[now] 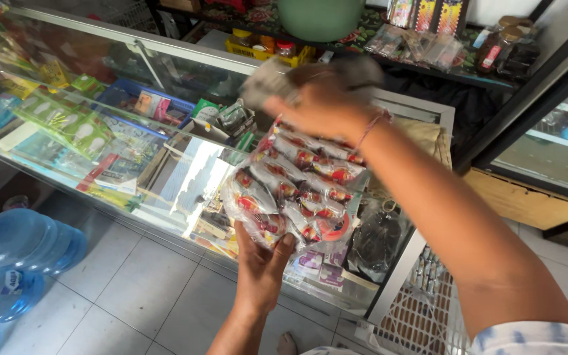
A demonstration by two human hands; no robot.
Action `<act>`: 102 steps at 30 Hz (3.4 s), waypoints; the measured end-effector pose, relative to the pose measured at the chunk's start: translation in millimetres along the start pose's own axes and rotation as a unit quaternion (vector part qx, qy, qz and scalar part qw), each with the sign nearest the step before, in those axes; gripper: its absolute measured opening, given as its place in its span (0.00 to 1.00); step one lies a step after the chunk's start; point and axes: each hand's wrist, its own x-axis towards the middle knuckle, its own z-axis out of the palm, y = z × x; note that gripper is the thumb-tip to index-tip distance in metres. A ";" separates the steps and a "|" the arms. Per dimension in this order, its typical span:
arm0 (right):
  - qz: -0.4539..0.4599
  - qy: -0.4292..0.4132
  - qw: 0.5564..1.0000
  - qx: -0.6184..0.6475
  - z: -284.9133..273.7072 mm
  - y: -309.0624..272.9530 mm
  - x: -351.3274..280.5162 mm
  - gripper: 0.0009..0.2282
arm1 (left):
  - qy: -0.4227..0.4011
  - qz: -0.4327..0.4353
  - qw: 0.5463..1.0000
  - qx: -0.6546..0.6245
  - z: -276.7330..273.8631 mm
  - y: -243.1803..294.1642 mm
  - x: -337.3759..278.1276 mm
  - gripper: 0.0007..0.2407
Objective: The person wipes the glass display counter and shelves with a cloth, moving packaged snacks and small boxes aside to reach different areas. They repeatedly wipe the glass surfaces and then return the items to their original positions.
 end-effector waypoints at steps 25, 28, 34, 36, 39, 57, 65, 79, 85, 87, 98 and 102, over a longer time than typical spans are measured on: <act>0.087 0.307 0.938 0.139 9.7 118.2 -75.4 0.23 | -0.005 -0.055 0.970 -0.238 -44.0 3.9 29.6 0.26; 0.018 0.407 0.910 0.074 -8.3 117.9 -87.9 0.24 | -0.012 0.012 0.957 -0.289 -73.8 23.9 23.8 0.25; 0.061 0.169 0.982 -0.066 10.9 87.2 -86.9 0.28 | -0.018 0.140 0.949 -0.281 -98.5 86.0 -0.1 0.29; 0.001 0.157 0.988 0.001 13.8 72.5 -92.6 0.30 | -0.039 0.151 0.949 -0.273 -95.9 94.0 -6.1 0.28; -0.018 0.188 0.952 0.239 11.9 42.7 -135.7 0.34 | -0.107 0.111 0.959 -0.239 -85.4 81.3 -11.4 0.26; 0.148 0.568 0.505 0.633 120.2 63.6 -498.2 0.28 | -0.571 -0.148 0.805 0.068 117.0 -157.2 -119.2 0.19; 0.328 0.474 0.418 0.702 166.3 228.5 -577.2 0.25 | -0.447 -0.335 0.828 0.052 198.1 -285.6 -141.9 0.36; 0.436 0.253 0.455 0.734 367.0 433.7 -533.1 0.27 | -0.131 -0.499 0.838 0.180 172.4 -398.5 -169.9 0.33; 0.364 0.251 0.453 0.774 395.1 450.4 -500.3 0.29 | -0.097 -0.495 0.855 0.119 160.6 -419.3 -192.3 0.27; 0.365 0.265 0.465 0.762 403.2 458.8 -496.3 0.29 | -0.091 -0.491 0.859 0.115 157.6 -419.5 -192.5 0.26; 0.417 0.261 0.597 0.633 427.8 472.1 -501.0 0.24 | -0.091 -0.506 0.848 0.129 158.3 -417.9 -178.3 0.24; 0.534 0.226 0.625 0.523 430.6 468.3 -506.4 0.20 | -0.088 -0.491 0.857 0.129 157.1 -425.7 -177.7 0.24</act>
